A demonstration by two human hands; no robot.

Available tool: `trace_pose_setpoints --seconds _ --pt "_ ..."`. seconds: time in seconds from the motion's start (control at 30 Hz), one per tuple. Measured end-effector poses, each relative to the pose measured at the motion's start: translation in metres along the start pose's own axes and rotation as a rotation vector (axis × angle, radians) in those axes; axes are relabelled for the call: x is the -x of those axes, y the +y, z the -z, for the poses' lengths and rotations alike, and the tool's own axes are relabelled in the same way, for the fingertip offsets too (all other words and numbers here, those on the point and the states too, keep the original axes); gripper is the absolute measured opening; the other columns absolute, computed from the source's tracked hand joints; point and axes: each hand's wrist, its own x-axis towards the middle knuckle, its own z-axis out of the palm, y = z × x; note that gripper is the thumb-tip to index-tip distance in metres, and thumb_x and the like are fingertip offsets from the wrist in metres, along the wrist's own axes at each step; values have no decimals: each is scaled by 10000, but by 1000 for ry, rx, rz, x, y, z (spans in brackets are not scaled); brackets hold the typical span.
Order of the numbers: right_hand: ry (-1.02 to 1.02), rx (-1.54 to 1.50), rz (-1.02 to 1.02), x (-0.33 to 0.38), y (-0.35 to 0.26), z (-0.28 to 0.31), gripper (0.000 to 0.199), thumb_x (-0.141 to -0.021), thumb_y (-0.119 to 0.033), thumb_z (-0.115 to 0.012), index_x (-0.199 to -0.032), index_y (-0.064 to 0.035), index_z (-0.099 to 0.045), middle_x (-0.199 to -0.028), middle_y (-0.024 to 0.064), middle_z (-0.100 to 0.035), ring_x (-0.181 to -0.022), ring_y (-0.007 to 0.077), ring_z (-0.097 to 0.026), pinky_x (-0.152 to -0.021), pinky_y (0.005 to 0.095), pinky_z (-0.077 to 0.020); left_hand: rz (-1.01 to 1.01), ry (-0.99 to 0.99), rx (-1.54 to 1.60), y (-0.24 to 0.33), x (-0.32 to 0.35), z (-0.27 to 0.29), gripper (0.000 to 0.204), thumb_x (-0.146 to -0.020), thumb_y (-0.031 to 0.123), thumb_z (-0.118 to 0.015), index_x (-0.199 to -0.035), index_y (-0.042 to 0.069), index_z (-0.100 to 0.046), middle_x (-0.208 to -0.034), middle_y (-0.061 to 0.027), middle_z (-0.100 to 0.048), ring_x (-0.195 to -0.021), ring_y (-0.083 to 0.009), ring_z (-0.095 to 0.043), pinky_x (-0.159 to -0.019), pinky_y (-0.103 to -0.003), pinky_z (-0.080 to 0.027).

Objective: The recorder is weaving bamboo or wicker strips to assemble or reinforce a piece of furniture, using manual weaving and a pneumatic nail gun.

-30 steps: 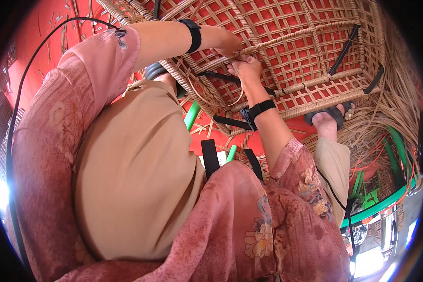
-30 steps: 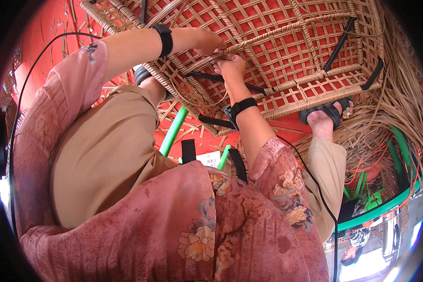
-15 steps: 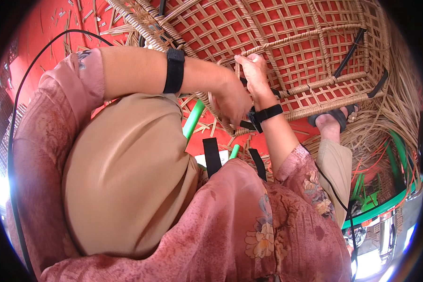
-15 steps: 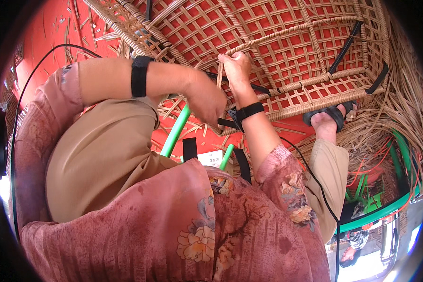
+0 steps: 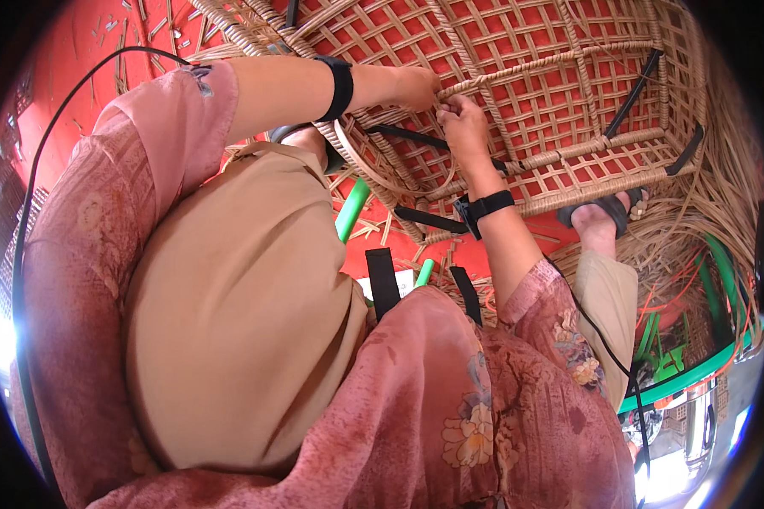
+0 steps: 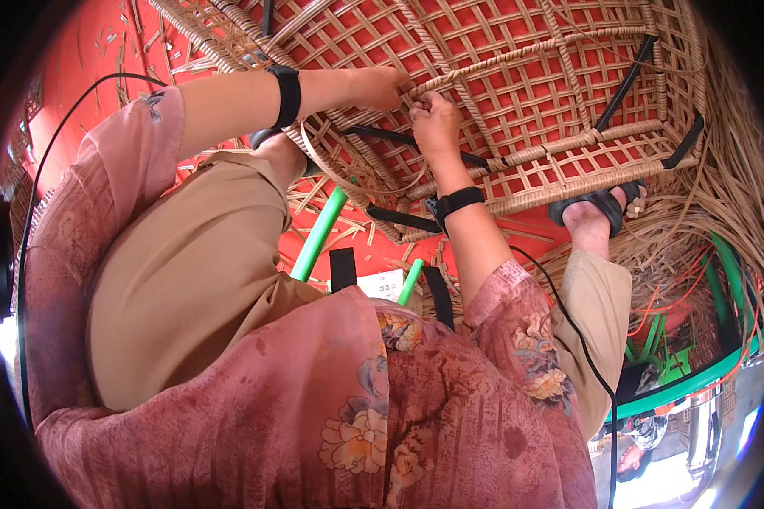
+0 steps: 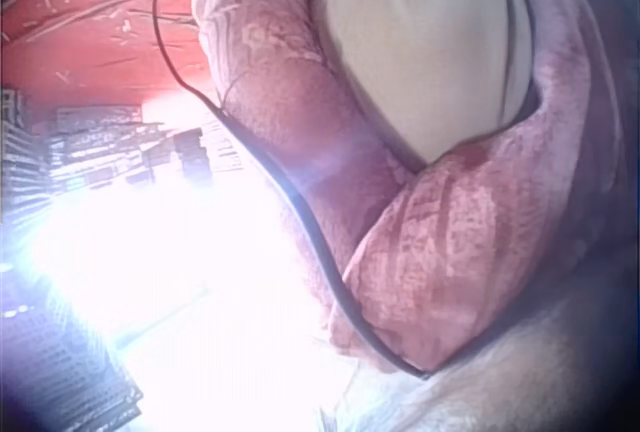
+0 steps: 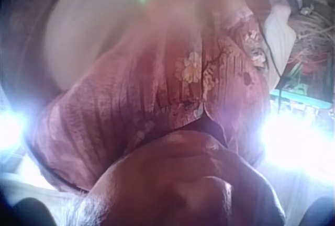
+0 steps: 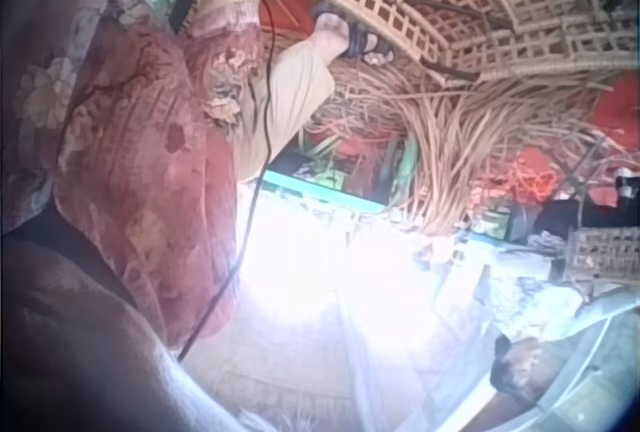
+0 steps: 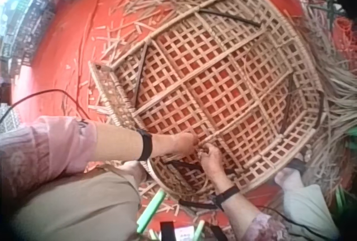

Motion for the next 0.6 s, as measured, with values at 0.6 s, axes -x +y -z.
trace_pose_setpoints --seconds 0.6 --pt "194 -392 -98 4 -1 -35 477 -723 20 -535 -1185 75 -431 -788 107 -619 -725 162 -583 -667 274 -454 28 9 134 4 14 15 442 -798 79 -487 -1234 152 -509 -1112 -148 -591 -1060 -259 -566 -861 -373 -464"
